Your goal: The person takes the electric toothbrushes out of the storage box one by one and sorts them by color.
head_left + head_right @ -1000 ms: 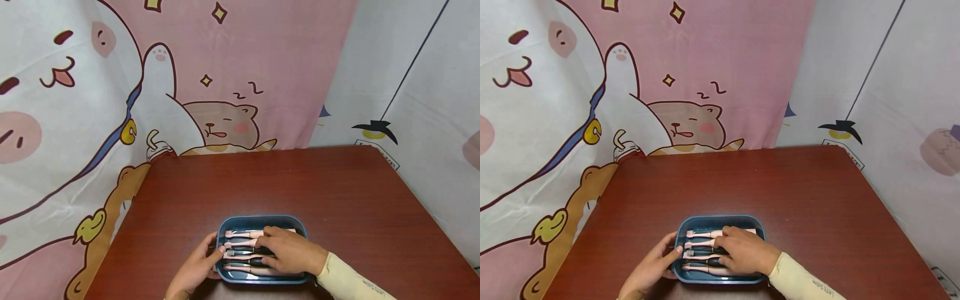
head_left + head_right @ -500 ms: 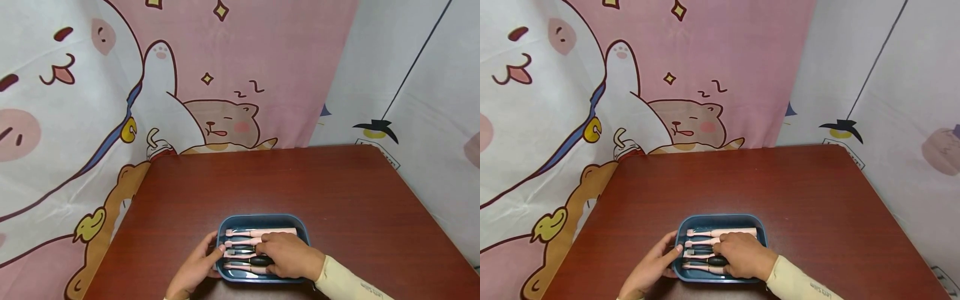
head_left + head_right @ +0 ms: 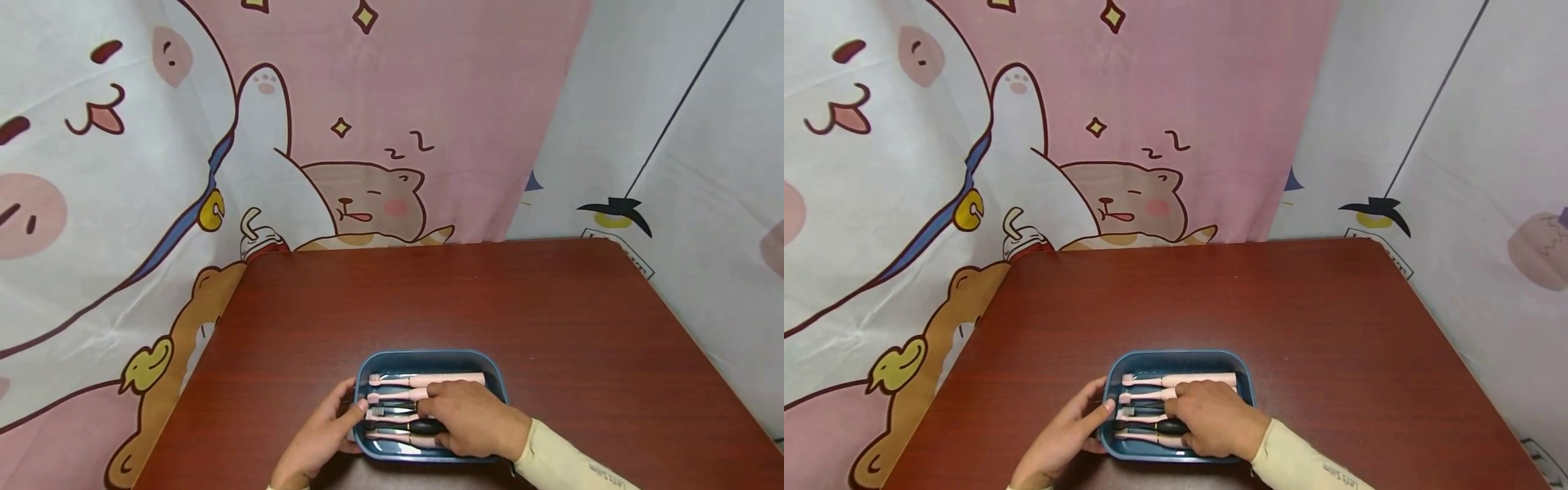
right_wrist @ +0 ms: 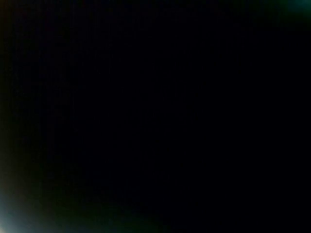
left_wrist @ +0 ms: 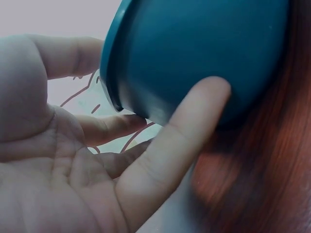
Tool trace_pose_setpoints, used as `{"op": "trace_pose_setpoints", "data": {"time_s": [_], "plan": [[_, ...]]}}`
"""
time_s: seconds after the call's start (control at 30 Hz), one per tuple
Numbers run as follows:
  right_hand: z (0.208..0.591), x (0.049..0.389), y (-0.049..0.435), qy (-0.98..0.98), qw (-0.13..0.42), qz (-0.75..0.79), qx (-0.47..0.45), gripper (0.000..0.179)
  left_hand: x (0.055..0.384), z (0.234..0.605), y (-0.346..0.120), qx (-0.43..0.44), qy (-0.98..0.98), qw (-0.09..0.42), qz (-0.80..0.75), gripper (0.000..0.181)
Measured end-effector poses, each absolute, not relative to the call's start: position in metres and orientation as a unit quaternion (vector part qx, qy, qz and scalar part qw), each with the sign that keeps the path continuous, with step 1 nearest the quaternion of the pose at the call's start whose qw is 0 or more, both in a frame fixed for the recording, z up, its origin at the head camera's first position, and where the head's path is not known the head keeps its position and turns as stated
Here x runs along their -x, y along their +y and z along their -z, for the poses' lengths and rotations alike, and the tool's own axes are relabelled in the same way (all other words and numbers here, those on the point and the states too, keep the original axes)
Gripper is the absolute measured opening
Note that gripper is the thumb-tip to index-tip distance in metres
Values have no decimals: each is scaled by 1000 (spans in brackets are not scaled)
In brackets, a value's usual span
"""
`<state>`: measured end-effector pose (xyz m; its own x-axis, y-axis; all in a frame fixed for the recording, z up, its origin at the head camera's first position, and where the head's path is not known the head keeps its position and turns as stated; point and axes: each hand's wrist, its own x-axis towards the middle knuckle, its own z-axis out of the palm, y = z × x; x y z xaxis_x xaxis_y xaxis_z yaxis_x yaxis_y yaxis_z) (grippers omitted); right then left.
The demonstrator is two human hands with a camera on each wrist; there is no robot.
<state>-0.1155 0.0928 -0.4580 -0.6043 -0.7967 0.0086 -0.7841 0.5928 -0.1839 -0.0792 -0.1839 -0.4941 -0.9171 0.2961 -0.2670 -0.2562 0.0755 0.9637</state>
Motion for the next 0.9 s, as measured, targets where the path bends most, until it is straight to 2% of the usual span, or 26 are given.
{"op": "trace_pose_setpoints", "data": {"time_s": [0.2,0.4,0.7,0.9], "plan": [[457,114,94,889,30,82,450,27,78,492,-183,-14,707,205,-677,56],[451,118,97,880,49,94,464,24,79,491,-183,-8,702,212,-680,57],[450,128,103,856,149,174,463,23,80,490,-183,-24,703,210,-679,53],[454,133,108,840,164,205,476,18,80,492,-183,-30,695,214,-685,52]]}}
